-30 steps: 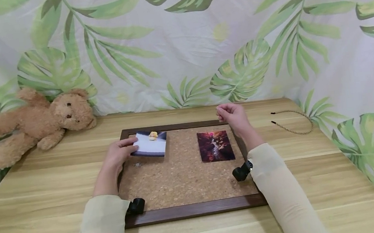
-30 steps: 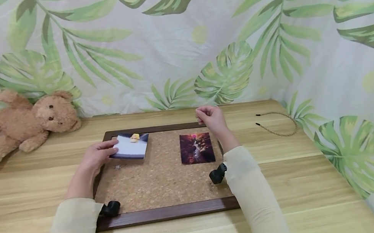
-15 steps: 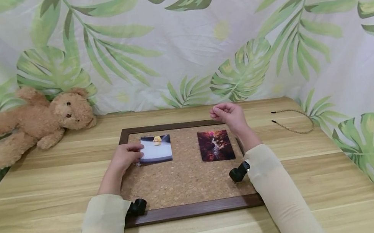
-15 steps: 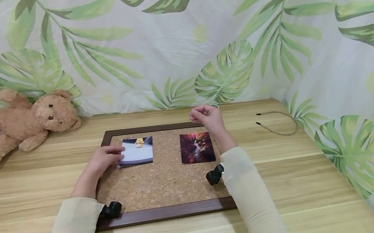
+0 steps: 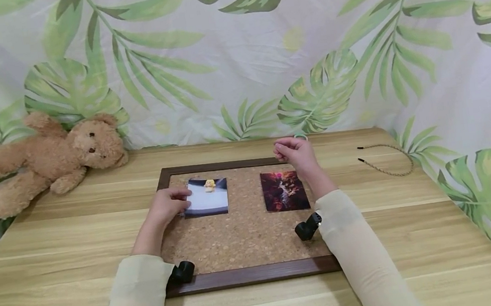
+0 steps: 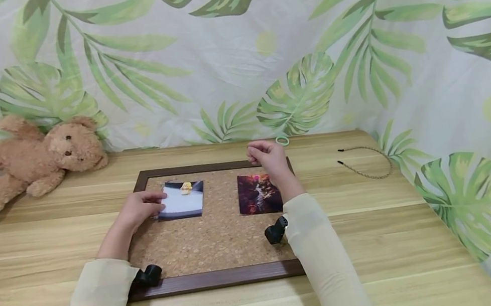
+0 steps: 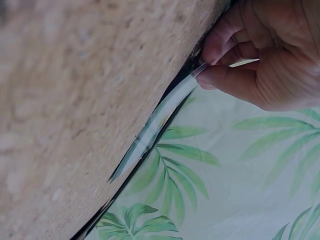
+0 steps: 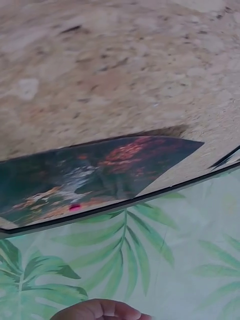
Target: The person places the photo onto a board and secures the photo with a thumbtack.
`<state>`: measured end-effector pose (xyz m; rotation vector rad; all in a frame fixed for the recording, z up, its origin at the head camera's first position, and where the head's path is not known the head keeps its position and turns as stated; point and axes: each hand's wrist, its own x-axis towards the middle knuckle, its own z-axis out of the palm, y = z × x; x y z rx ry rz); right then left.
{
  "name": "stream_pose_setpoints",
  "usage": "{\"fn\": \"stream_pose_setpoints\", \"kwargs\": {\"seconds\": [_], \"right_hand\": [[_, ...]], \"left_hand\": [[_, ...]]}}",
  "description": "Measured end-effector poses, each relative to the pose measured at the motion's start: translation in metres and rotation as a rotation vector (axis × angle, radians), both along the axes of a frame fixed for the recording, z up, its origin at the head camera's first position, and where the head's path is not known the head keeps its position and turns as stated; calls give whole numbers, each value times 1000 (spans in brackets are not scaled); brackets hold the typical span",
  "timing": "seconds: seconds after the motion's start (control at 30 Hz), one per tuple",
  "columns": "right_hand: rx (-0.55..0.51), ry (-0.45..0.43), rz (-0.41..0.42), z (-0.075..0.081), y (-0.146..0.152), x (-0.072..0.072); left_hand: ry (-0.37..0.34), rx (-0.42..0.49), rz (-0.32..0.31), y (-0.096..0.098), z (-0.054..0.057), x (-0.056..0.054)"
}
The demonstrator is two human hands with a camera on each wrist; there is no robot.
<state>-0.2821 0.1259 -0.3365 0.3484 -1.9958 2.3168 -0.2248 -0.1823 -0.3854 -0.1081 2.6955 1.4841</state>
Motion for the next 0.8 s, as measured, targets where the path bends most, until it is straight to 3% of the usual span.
{"fn": "stream_pose_setpoints", "kwargs": {"seconds": [0.13, 0.4, 0.53, 0.8], "right_hand": [[-8, -51, -7, -2, -4, -1], [94, -144, -1, -9, -23, -5], [151, -155, 56, -12, -44, -5], [376, -215, 208, -25, -89, 5]], "left_hand": [[6, -25, 3, 1, -1, 0], [17, -22, -11, 0, -1, 0], [16, -33, -9, 0, 0, 1], [35, -51, -25, 3, 1, 2]]}}
